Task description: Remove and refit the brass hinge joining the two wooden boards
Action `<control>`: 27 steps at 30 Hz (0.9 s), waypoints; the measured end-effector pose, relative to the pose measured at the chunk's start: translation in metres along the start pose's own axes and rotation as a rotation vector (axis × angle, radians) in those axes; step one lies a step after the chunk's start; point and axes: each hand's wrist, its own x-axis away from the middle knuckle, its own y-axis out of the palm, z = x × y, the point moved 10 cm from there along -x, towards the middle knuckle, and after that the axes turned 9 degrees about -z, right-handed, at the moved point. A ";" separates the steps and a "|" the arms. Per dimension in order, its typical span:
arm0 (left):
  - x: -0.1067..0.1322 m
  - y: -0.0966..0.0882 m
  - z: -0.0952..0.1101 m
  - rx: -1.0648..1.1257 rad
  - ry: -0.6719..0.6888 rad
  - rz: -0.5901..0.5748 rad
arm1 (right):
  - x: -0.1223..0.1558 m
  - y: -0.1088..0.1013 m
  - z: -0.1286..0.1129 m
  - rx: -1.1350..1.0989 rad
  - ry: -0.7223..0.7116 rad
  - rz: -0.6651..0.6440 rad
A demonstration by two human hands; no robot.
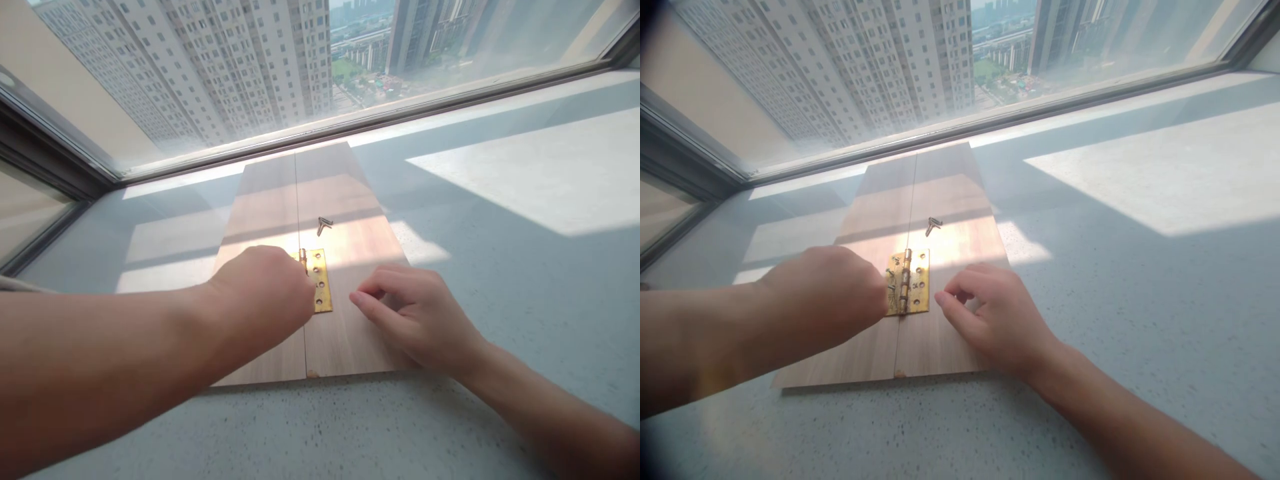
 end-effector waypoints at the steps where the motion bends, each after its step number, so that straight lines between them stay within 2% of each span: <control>1: 0.000 0.005 0.006 -0.098 0.018 -0.043 | 0.000 0.001 0.001 -0.003 0.005 -0.002; 3: 0.001 0.007 0.005 -0.131 0.002 -0.087 | 0.000 0.002 0.004 -0.010 0.021 -0.010; 7: 0.006 -0.009 -0.030 0.043 -0.184 0.005 | 0.001 0.002 0.004 -0.023 0.024 -0.013; 10: 0.009 -0.002 -0.055 0.259 -0.274 -0.025 | 0.002 -0.001 -0.001 -0.017 -0.011 0.008; 14: 0.008 0.007 -0.067 0.449 -0.288 -0.004 | 0.002 -0.004 -0.006 -0.016 -0.037 0.024; 18: 0.003 0.008 -0.066 0.366 -0.275 0.020 | 0.002 -0.005 -0.005 -0.003 -0.023 0.024; 21: 0.001 0.004 -0.058 0.222 -0.230 0.032 | 0.002 -0.007 -0.002 0.014 -0.006 0.032; 23: 0.000 0.001 -0.044 0.069 -0.137 0.034 | 0.002 -0.007 -0.001 0.018 0.000 0.033; 27: 0.005 0.009 -0.008 -0.177 0.164 0.004 | 0.001 -0.006 0.001 0.030 0.017 0.036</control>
